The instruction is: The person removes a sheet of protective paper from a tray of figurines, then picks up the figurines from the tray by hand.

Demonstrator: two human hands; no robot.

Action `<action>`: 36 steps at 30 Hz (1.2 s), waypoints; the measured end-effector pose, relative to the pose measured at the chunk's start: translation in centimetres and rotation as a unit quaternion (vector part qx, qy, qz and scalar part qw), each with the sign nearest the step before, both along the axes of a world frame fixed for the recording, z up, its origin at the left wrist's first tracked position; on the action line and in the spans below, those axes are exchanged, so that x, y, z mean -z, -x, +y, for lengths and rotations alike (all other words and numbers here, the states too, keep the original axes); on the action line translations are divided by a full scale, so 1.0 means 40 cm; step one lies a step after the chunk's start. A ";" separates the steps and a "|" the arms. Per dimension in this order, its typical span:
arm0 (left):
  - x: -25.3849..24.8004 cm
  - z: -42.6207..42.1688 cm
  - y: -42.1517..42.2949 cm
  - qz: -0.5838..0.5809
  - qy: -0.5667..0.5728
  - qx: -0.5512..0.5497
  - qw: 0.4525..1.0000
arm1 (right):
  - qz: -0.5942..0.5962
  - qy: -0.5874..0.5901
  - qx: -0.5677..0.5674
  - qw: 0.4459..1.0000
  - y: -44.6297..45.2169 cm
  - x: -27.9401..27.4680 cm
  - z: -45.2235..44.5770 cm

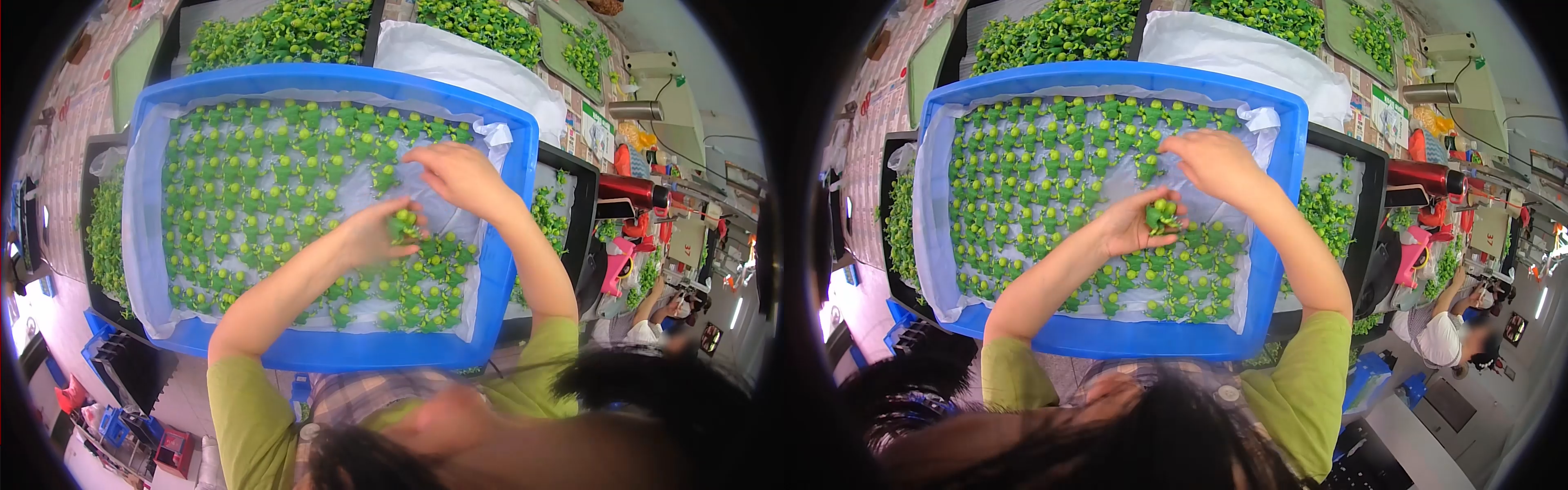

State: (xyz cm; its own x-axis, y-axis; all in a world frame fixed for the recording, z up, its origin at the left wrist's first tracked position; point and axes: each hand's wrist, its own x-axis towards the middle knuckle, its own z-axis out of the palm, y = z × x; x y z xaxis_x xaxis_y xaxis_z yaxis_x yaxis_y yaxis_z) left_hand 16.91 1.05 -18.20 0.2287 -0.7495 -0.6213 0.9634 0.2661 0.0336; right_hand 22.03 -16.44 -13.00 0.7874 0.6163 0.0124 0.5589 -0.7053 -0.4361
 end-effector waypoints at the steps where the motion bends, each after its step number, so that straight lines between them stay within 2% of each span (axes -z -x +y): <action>1: -0.002 0.006 0.006 0.000 0.000 0.000 1.000 | 0.007 0.009 -0.011 1.000 -0.004 0.019 0.016; 4: -0.012 0.021 0.017 -0.018 -0.016 0.042 0.999 | 0.033 0.039 -0.050 0.997 -0.003 0.071 0.072; 5: -0.017 0.024 0.018 -0.017 -0.017 0.041 0.999 | 0.072 0.118 -0.063 0.988 -0.008 0.077 0.084; 6: -0.021 0.026 0.020 -0.030 -0.031 0.041 0.998 | 0.072 0.117 -0.066 0.988 -0.009 0.077 0.086; 9: -0.032 0.036 0.026 -0.050 -0.050 0.034 0.997 | 0.084 0.060 -0.050 0.993 -0.007 0.062 0.075; 11: -0.030 0.041 0.029 -0.058 -0.053 0.031 0.996 | 0.204 -0.029 -0.006 0.979 -0.005 0.018 0.056; 14: -0.020 0.047 0.021 -0.016 -0.025 0.013 0.999 | 0.242 -0.095 0.003 0.966 0.013 -0.030 0.041; 16: -0.041 0.048 0.003 0.004 0.015 -0.030 0.999 | 0.318 -0.095 -0.031 0.943 0.024 -0.063 0.040; 17: -0.061 0.047 -0.005 -0.001 -0.005 -0.028 1.000 | 0.369 -0.091 -0.038 0.924 0.024 -0.080 0.036; 19: -0.038 0.046 -0.002 -0.002 0.004 -0.026 1.000 | 0.385 -0.119 0.006 0.915 0.005 -0.087 0.032; 20: -0.025 0.046 -0.002 -0.004 0.011 -0.026 1.000 | 0.276 -0.098 0.017 0.956 -0.014 -0.053 0.023; 21: -0.016 0.047 -0.004 -0.009 0.013 -0.031 0.999 | 0.276 -0.099 0.017 0.956 -0.032 -0.025 0.021; 23: -0.023 0.054 -0.012 -0.001 0.013 -0.043 0.999 | 0.063 0.004 0.024 0.998 -0.056 0.021 0.035; 25: -0.037 0.059 -0.020 0.009 0.011 -0.059 0.998 | 0.044 0.039 0.027 0.998 -0.058 0.048 0.072; 27: -0.052 0.062 -0.029 0.003 0.002 -0.069 0.998 | 0.038 0.150 0.029 0.987 -0.063 0.062 0.095; 31: -0.054 0.065 -0.035 0.001 0.001 -0.072 0.997 | 0.053 0.139 0.046 0.988 -0.059 0.048 0.088; 34: -0.054 0.062 -0.035 0.004 0.008 -0.072 0.997 | 0.007 0.107 0.047 0.993 -0.042 0.032 0.059; 36: -0.057 0.061 -0.033 0.012 0.013 -0.073 0.997 | 0.003 0.015 0.060 0.998 -0.023 -0.005 0.045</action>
State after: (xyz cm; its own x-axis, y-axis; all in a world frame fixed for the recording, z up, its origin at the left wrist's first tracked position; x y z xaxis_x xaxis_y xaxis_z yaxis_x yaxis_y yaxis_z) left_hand 18.24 3.48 -15.94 0.3209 -0.7251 -0.6093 0.9151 0.4033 0.0020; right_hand 22.96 -14.64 -12.81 0.8554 0.5178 -0.0090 0.4676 -0.7798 -0.4162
